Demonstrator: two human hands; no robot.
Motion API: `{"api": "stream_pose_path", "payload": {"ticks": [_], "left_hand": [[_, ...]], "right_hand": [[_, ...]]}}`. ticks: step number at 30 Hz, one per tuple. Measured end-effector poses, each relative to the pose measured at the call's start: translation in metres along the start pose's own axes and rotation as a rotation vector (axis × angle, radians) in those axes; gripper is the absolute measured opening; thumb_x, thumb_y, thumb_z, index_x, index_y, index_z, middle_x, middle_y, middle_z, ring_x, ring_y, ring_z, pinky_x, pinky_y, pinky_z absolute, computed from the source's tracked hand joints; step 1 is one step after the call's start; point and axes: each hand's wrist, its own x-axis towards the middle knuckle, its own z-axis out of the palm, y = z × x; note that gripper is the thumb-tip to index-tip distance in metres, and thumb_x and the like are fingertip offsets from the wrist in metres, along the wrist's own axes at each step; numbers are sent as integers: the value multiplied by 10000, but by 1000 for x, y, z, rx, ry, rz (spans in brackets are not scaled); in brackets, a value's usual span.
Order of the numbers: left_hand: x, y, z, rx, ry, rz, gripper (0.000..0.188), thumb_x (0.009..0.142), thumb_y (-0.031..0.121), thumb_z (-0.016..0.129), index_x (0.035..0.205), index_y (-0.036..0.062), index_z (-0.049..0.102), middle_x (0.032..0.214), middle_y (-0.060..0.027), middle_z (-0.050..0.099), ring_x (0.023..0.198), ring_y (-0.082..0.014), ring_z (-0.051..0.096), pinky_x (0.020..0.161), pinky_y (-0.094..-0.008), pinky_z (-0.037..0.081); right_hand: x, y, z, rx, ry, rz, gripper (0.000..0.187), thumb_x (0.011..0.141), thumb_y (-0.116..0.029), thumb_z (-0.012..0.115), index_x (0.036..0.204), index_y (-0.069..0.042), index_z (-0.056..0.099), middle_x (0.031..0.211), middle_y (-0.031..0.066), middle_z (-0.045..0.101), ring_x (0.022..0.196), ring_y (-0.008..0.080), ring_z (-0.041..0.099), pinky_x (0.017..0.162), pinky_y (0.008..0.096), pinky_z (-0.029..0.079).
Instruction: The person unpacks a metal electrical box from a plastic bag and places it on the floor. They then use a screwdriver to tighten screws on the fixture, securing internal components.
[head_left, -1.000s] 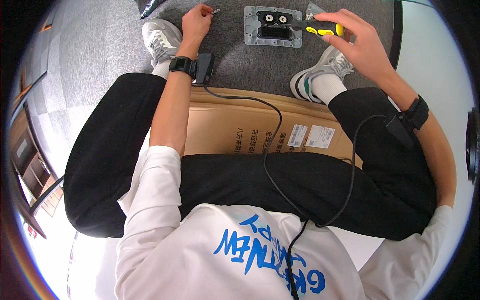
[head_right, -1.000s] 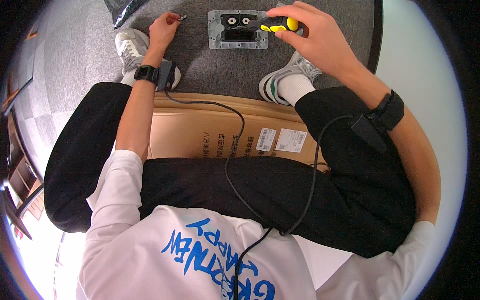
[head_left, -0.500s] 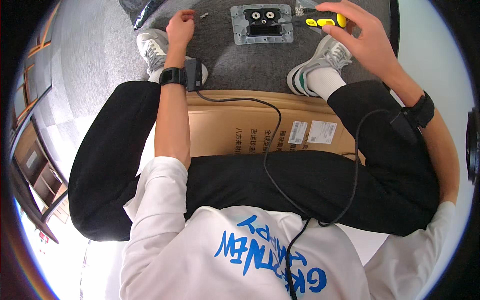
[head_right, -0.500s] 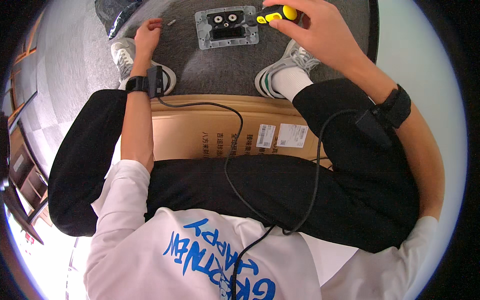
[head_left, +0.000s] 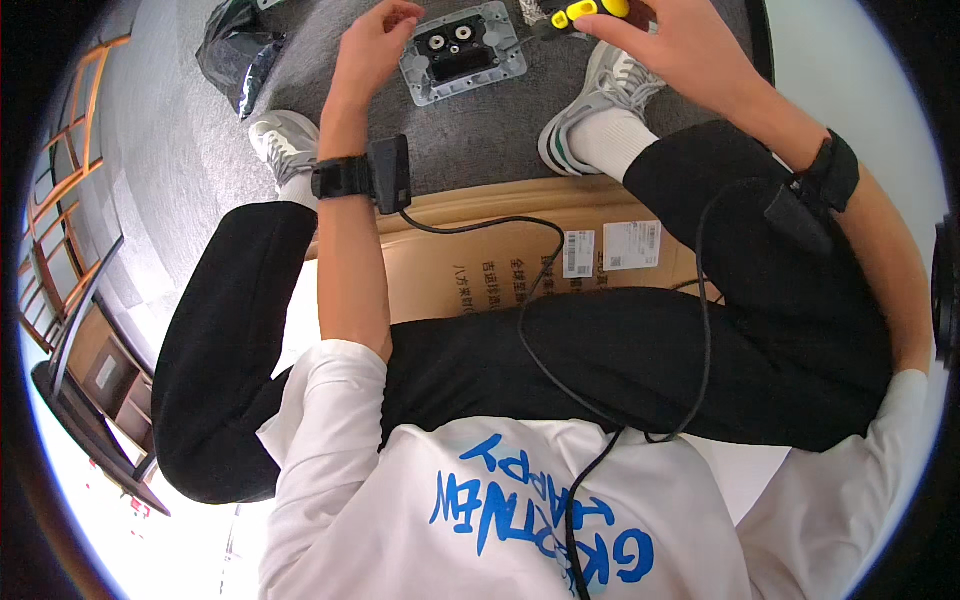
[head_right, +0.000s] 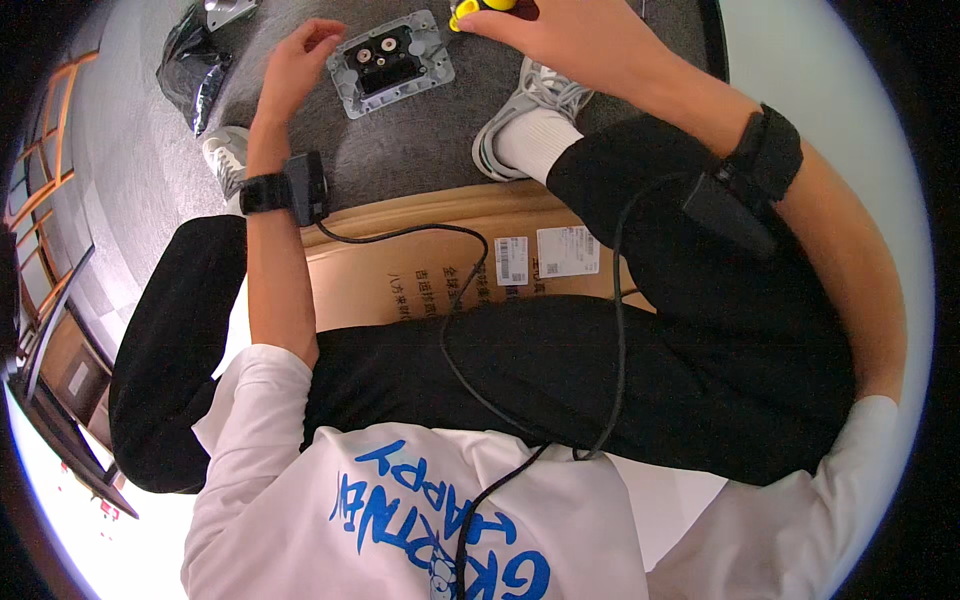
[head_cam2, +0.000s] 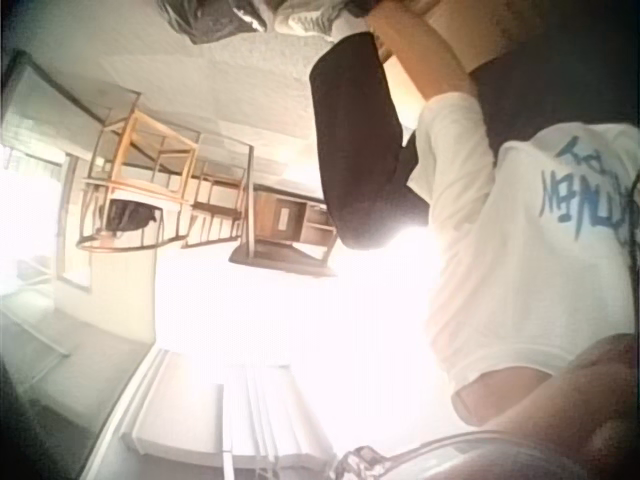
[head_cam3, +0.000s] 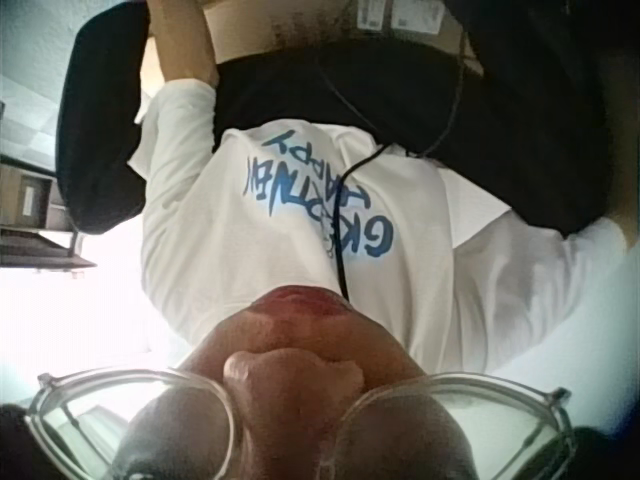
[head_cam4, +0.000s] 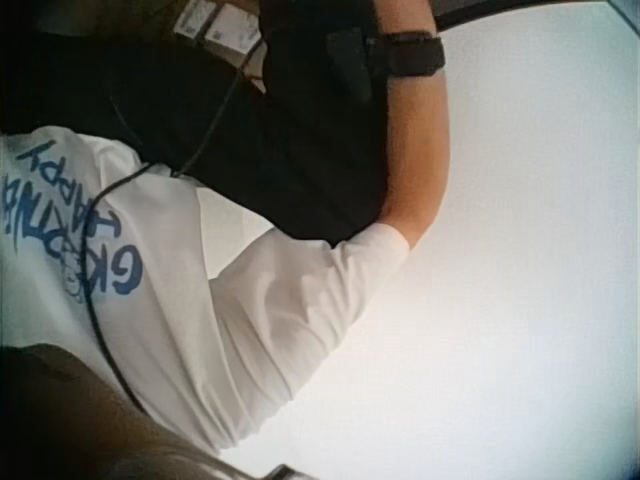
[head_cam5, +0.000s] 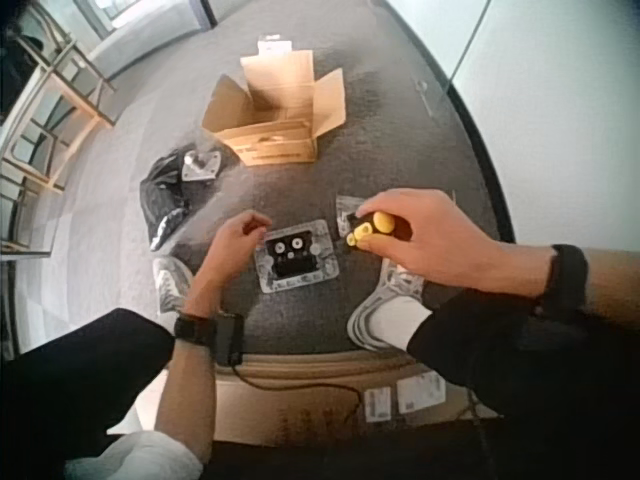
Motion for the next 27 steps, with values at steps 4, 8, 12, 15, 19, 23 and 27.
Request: {"api": "stream_pose_path", "payload": {"ticks": [4,8,12,15,19,23,27], "left_hand": [[-2,23,21,-15,-122,-35,254,946,141,656,1182,66,712,1014,-64,750,933,-143,700,852,-289,536],[-7,37,30,20,-146,-43,271,888,130,704,1156,99,729,985,-67,759,896,-183,723,812,-315,555],[-9,40,30,18,-154,-35,285,865,89,733,1151,96,724,1007,-69,755,882,-176,718,800,-318,558],[-7,38,29,7,-157,-17,287,853,93,737,1139,114,734,999,-71,763,873,-191,732,790,-325,564],[-7,30,27,9,-185,-64,314,896,80,728,1209,93,713,1002,-34,734,882,-133,680,827,-294,542],[-5,9,9,33,-32,-67,321,910,77,712,1229,103,716,1039,-43,746,929,-149,691,856,-300,542],[-10,-35,-26,81,124,-137,350,838,168,760,1187,144,751,1006,-52,782,944,-192,738,845,-331,560]], "right_hand": [[-3,1,-1,32,-33,32,313,907,-163,771,1134,35,688,998,195,722,880,307,691,795,366,542],[-5,3,4,37,-36,-29,340,902,-163,771,1165,35,684,1042,214,724,929,342,700,823,384,549],[-8,7,9,46,-42,-19,360,895,-160,773,1184,35,681,1063,228,719,960,362,699,850,387,554],[-9,10,11,39,-52,-14,362,891,-157,774,1184,36,682,1069,231,717,968,365,697,860,388,554],[-7,10,11,29,-55,-16,356,890,-161,776,1178,29,686,1068,226,716,964,368,696,857,393,553],[-6,7,11,-4,-67,-39,348,893,-170,776,1171,20,689,1057,220,714,949,372,694,843,400,554],[-4,3,12,-11,-69,-44,354,895,-173,777,1177,21,685,1051,220,712,944,370,694,831,402,556]]}}
